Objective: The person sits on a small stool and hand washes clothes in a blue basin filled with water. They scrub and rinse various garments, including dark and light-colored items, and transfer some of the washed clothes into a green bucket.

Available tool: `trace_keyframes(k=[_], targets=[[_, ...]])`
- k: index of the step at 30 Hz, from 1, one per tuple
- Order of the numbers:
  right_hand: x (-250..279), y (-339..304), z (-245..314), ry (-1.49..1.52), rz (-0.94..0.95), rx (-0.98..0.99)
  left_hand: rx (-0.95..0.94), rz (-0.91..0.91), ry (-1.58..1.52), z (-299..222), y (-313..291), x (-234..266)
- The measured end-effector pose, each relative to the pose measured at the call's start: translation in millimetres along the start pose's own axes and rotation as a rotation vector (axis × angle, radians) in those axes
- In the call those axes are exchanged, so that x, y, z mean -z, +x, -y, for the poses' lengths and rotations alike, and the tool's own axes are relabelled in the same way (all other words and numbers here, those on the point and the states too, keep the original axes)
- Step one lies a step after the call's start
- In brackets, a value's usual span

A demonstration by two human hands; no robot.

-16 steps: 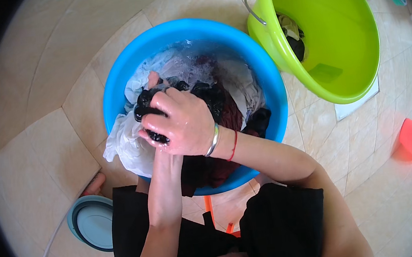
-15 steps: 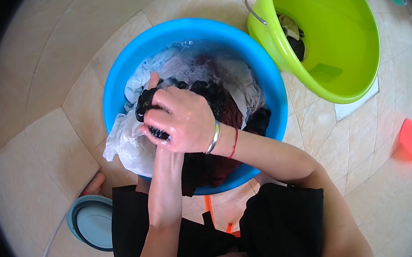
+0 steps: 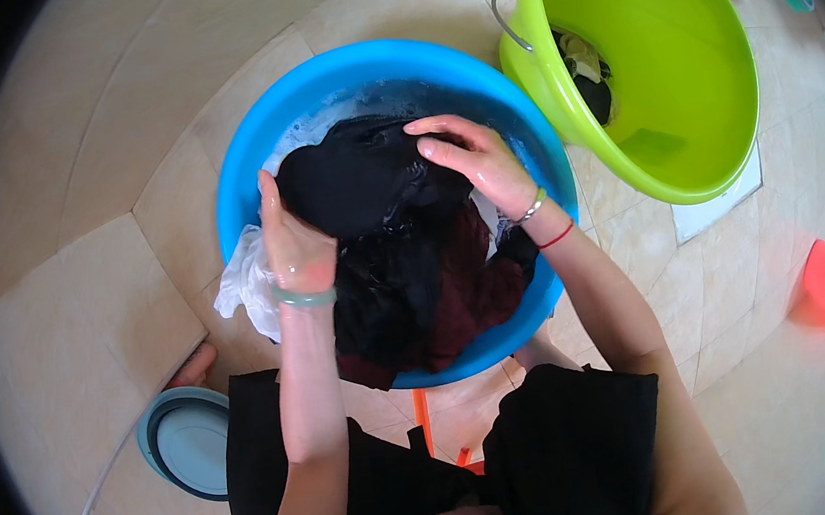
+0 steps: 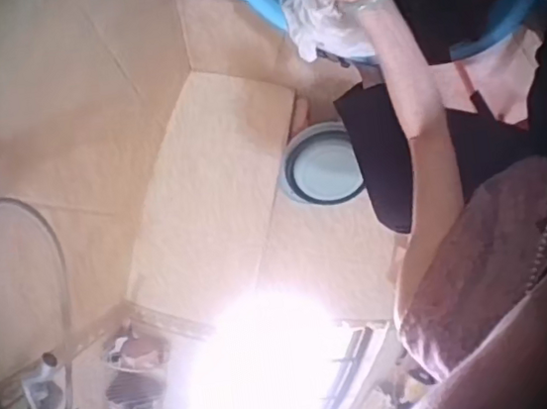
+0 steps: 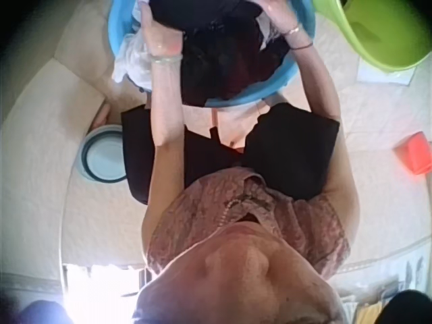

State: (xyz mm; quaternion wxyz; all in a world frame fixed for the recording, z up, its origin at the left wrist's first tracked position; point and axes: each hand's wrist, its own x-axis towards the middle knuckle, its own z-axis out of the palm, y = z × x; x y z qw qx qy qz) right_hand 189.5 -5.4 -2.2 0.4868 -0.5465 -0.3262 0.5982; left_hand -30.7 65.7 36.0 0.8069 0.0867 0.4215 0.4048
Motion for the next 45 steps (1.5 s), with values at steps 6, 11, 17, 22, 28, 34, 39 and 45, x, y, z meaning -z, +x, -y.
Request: trace_keyframes(k=[6, 11, 17, 22, 28, 34, 39, 45], targets=[[25, 7, -23, -0.033, -0.404, 0.228, -0.286, -0.162, 0.448, -8, -3, 3], [13, 8, -35, -0.328, -0.273, 0.196, -0.373, -0.178, 0.615, -8, 2, 32], [11, 7, -61, -0.762, -0.304, 0.387, -0.457, -0.124, 0.781, -5, 0, 27], [-9, -4, -21, -0.099, -0.260, 0.226, -0.835, -0.260, 1.636, 3, -2, 23], [-21, -12, 22, 0.207, -0.200, 0.169, -0.733, 0.054, 1.977, 23, -6, 2], [-10, -2, 11, 0.142, -0.208, 0.164, -0.399, -0.070, 1.107, 11, 5, 13], [-5, 6, -24, -0.335, -0.203, 0.231, -0.309, -0.179, 0.548, -7, -2, -9], [-18, 15, -38, -0.630, -0.208, 0.408, -0.109, 0.054, 0.282, -18, -29, -31]])
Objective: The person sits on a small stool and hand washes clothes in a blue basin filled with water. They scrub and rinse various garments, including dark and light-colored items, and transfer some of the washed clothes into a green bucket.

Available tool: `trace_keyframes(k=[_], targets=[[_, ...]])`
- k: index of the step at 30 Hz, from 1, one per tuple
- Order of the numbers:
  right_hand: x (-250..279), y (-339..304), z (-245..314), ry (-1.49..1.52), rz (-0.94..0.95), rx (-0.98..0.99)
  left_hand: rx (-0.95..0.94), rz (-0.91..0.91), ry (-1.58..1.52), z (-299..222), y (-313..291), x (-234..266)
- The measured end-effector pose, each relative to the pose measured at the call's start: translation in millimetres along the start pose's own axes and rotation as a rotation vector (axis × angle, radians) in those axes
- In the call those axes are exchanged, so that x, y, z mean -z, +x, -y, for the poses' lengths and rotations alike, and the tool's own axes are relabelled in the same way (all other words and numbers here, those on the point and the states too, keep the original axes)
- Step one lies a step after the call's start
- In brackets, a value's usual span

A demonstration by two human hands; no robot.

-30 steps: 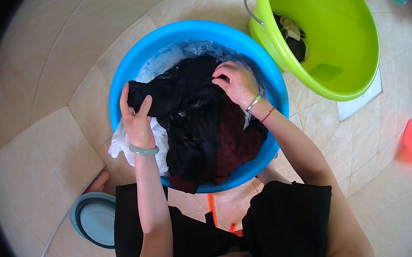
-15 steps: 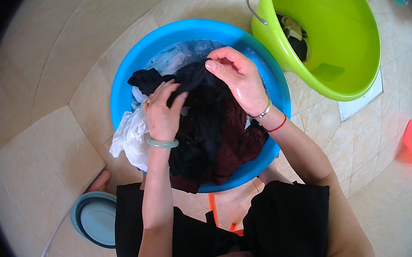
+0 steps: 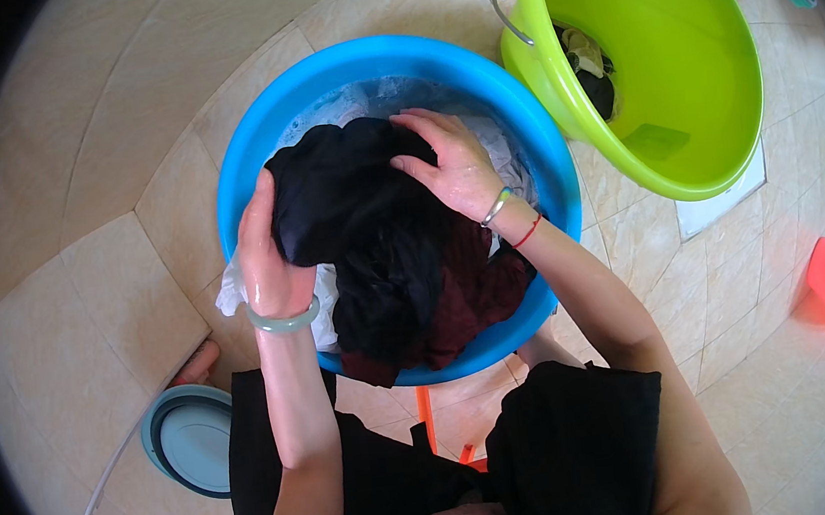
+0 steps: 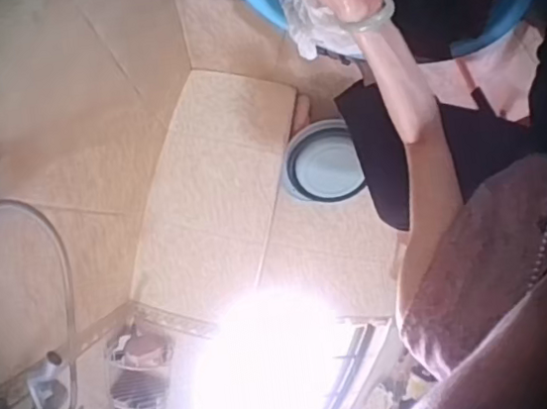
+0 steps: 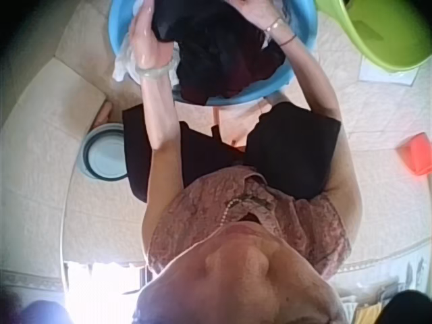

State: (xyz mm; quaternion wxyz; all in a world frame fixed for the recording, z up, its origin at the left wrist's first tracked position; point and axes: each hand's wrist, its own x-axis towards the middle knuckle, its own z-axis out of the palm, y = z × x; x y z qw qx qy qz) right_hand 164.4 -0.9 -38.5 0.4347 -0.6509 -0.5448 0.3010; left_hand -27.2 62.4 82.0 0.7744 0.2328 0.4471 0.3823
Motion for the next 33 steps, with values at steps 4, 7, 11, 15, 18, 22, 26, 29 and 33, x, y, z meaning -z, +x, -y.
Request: trace_keyframes(k=[4, 7, 11, 15, 18, 22, 26, 29, 33], targets=[[1, 3, -4, -0.022, 0.038, 0.086, 0.083, 0.112, -0.137, -5, -3, 6], [-3, 2, -10, 0.162, 0.010, 0.004, 0.082, 0.013, -0.167, -3, 4, 9], [2, -1, 2, 0.363, -0.083, -0.335, -0.095, -0.121, 0.052, 1, 17, 22], [4, -1, 5, 0.345, -0.147, -0.218, -0.136, -0.119, 0.017, 6, 24, 25], [0, -3, 3, 0.156, 0.074, -0.095, -0.150, -0.114, 0.012, 7, 26, 25], [-11, -13, -1, -0.143, 0.175, 0.136, -0.133, -0.092, -0.007, 7, 28, 21], [-8, -18, 3, 0.023, 0.137, 0.160, -0.156, -0.129, 0.004, 8, 29, 23], [2, -26, 22, 0.549, 0.158, -0.311, -0.215, -0.110, 0.029, 11, 33, 37], [22, -27, 44, 0.685, -0.011, -0.314, -0.216, -0.208, 0.061, 19, 38, 42]])
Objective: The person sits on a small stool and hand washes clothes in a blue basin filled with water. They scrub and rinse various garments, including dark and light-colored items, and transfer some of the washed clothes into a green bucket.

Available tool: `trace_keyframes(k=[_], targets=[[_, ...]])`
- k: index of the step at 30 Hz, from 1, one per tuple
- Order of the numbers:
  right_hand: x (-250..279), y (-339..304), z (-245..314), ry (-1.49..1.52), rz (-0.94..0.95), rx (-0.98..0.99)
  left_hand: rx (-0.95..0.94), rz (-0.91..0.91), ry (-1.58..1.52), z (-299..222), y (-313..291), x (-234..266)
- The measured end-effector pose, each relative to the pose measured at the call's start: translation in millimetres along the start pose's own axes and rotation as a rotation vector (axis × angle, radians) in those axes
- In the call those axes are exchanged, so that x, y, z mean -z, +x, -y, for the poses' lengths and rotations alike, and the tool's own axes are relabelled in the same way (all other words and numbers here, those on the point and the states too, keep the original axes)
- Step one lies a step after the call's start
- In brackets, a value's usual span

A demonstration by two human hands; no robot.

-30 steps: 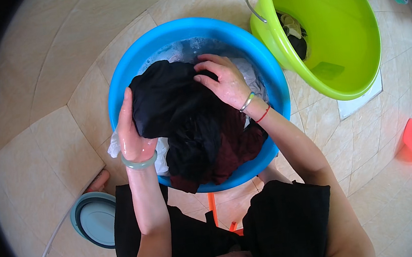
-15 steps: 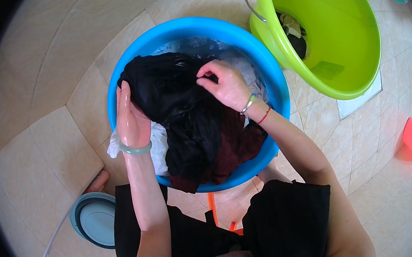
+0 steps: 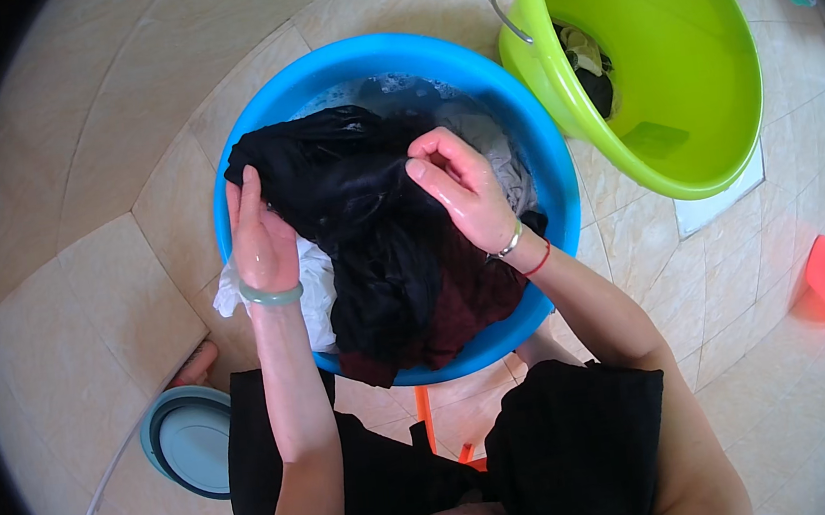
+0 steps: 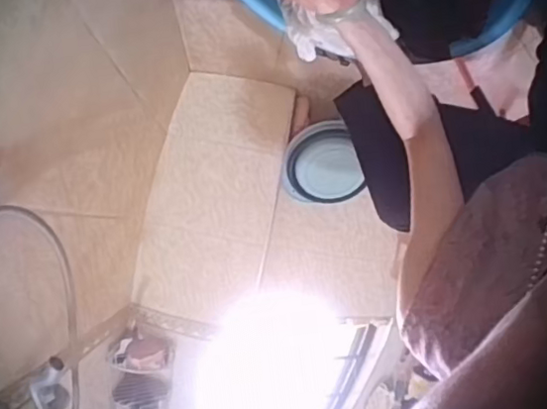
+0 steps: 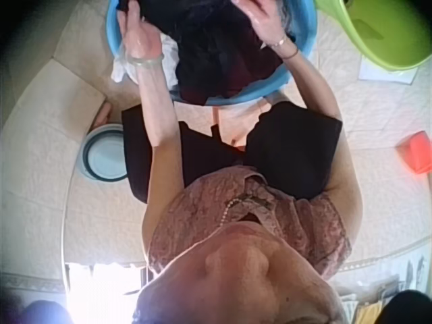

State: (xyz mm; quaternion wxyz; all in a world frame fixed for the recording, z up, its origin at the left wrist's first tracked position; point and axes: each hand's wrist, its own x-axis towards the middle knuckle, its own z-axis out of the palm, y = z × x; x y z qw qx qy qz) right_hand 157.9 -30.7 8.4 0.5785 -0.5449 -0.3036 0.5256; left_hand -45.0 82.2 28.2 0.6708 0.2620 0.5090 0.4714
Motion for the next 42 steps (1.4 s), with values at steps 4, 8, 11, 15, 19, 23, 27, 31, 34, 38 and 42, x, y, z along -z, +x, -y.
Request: trace_keyframes(k=[4, 8, 11, 15, 19, 23, 27, 31, 34, 38, 42], targets=[[-7, -6, 41, -0.110, 0.406, 0.209, 0.153, -0.034, -0.030, -10, -8, -3], [-35, -17, 53, -0.096, 0.927, 0.120, 0.265, 0.133, -0.304, -15, -9, -7], [-34, -22, 22, -0.302, 0.757, 0.236, 0.203, 0.183, -0.192, -15, -19, -24], [-24, 12, 16, -0.416, 0.111, 0.109, 0.170, 0.213, -0.034, -31, -36, -23], [-13, 40, 9, -0.774, 0.029, 0.469, 0.265, 0.530, -0.077, -47, -58, -25], [3, 44, -8, -0.600, 0.192, 0.266, 0.318, 0.575, -0.278, -48, -53, -8], [15, 37, -21, -0.165, -0.065, 0.091, 0.244, 0.414, 0.363, -40, -28, -10], [30, 47, -17, 0.092, -0.154, -0.172, -0.083, 0.563, 1.288, 11, 5, 16], [38, 59, -31, -0.108, -0.187, 0.062, -0.148, 0.505, 0.794, 26, 16, 5], [31, 66, -49, -0.625, -0.152, 0.301, 0.251, 0.175, -0.092, 34, 28, -21], [13, 72, -80, -0.883, 0.047, 0.370, 0.159, 0.271, 0.074, 70, 32, -12]])
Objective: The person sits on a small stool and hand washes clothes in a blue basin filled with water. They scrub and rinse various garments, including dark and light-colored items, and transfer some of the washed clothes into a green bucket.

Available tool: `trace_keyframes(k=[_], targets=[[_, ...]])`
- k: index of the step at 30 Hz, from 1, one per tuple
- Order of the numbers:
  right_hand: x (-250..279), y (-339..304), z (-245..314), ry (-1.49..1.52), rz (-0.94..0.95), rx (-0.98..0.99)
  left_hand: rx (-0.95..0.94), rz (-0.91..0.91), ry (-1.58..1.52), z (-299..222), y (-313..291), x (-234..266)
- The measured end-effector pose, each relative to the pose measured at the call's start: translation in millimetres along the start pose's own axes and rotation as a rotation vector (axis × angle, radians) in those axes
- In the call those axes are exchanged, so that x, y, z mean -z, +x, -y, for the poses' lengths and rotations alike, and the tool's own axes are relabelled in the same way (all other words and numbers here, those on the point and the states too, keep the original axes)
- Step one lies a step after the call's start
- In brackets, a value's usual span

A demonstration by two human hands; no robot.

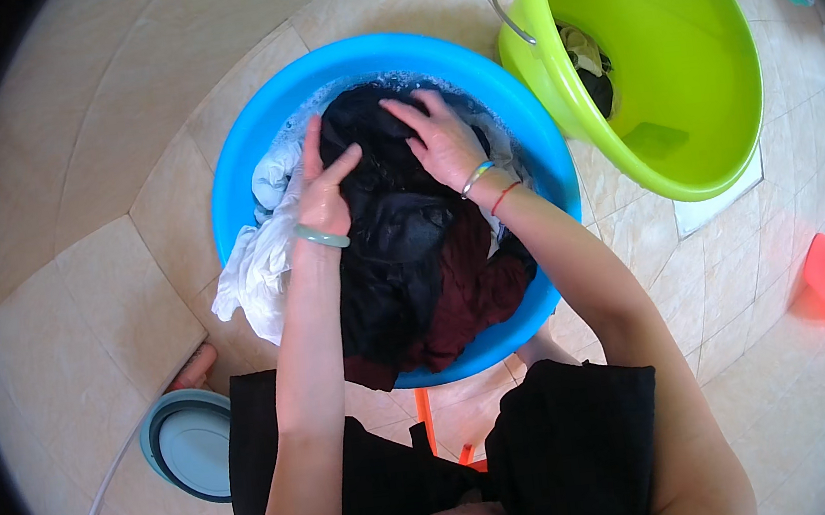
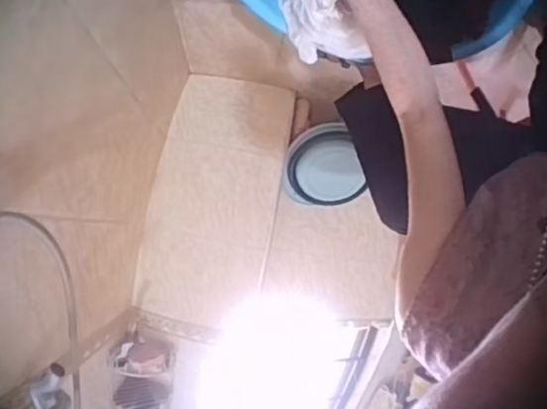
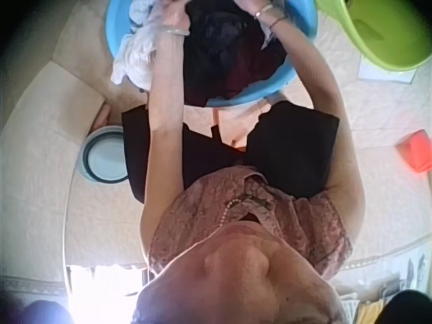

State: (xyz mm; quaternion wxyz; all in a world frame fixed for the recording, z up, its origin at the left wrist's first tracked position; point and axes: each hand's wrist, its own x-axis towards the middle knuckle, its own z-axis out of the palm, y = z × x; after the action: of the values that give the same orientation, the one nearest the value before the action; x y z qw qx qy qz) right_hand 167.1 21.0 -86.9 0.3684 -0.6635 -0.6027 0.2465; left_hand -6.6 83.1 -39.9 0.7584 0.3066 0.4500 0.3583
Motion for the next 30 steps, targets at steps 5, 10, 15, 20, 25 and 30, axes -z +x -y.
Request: trace_keyframes(k=[5, 10, 15, 20, 25, 30], targets=[[-18, 0, -28, -0.302, 0.231, -0.143, 0.057, -0.097, 0.209, 22, 6, 2], [-21, 11, -14, 0.068, 0.050, -0.175, 0.066, -0.118, -0.004, 29, 17, 6], [5, -17, 63, 0.209, 0.091, 0.217, 0.150, -0.126, -0.160, 20, 9, 4], [24, -46, 129, 0.157, 0.152, 0.439, 0.167, 0.126, -0.408, 1, -23, -22], [22, -31, 151, -0.053, 0.018, 0.456, 0.261, 0.438, -0.790, 12, -26, -14], [15, -20, 155, 0.019, -0.129, 0.433, 0.252, 0.568, -0.905, 22, -24, -5]])
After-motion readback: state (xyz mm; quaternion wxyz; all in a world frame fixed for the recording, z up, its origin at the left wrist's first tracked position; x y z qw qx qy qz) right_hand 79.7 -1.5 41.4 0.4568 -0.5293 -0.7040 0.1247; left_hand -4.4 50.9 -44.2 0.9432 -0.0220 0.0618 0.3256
